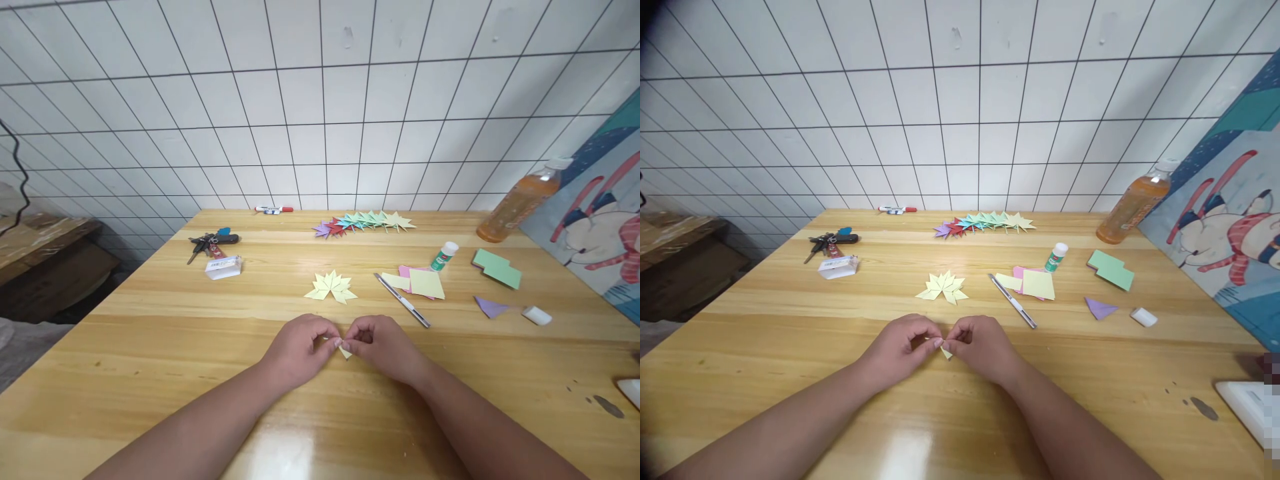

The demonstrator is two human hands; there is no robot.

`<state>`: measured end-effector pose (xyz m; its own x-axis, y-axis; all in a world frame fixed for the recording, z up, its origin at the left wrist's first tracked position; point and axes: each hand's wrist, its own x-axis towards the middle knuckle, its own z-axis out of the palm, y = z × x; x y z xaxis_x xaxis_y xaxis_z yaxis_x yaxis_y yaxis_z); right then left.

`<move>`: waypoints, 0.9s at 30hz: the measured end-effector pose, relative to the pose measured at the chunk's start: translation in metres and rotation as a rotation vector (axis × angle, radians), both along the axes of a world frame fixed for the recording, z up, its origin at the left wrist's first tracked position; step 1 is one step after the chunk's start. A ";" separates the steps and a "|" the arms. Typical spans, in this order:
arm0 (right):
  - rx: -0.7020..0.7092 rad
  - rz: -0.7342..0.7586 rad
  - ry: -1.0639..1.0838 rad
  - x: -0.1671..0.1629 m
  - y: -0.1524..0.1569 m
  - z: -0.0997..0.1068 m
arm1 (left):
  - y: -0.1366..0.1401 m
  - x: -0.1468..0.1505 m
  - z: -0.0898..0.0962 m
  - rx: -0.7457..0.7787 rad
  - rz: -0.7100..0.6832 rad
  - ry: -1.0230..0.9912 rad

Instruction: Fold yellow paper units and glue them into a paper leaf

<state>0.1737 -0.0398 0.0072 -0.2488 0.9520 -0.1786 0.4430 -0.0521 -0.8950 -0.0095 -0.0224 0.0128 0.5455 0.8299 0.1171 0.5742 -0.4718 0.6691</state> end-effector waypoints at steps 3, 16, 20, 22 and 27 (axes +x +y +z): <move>0.077 -0.018 -0.024 0.000 0.001 -0.001 | 0.000 -0.002 0.002 0.075 -0.068 0.052; 0.508 -0.612 -0.015 0.021 0.010 0.013 | 0.005 -0.002 -0.002 0.024 0.036 -0.083; 0.871 -1.210 -0.216 0.075 0.029 0.007 | 0.003 -0.003 0.000 0.050 -0.061 -0.036; 0.831 -1.298 -0.296 0.102 0.041 0.000 | 0.000 -0.003 0.002 0.084 -0.134 0.005; 0.426 -1.031 -0.301 0.131 0.069 -0.020 | -0.008 -0.002 0.007 0.176 -0.308 0.138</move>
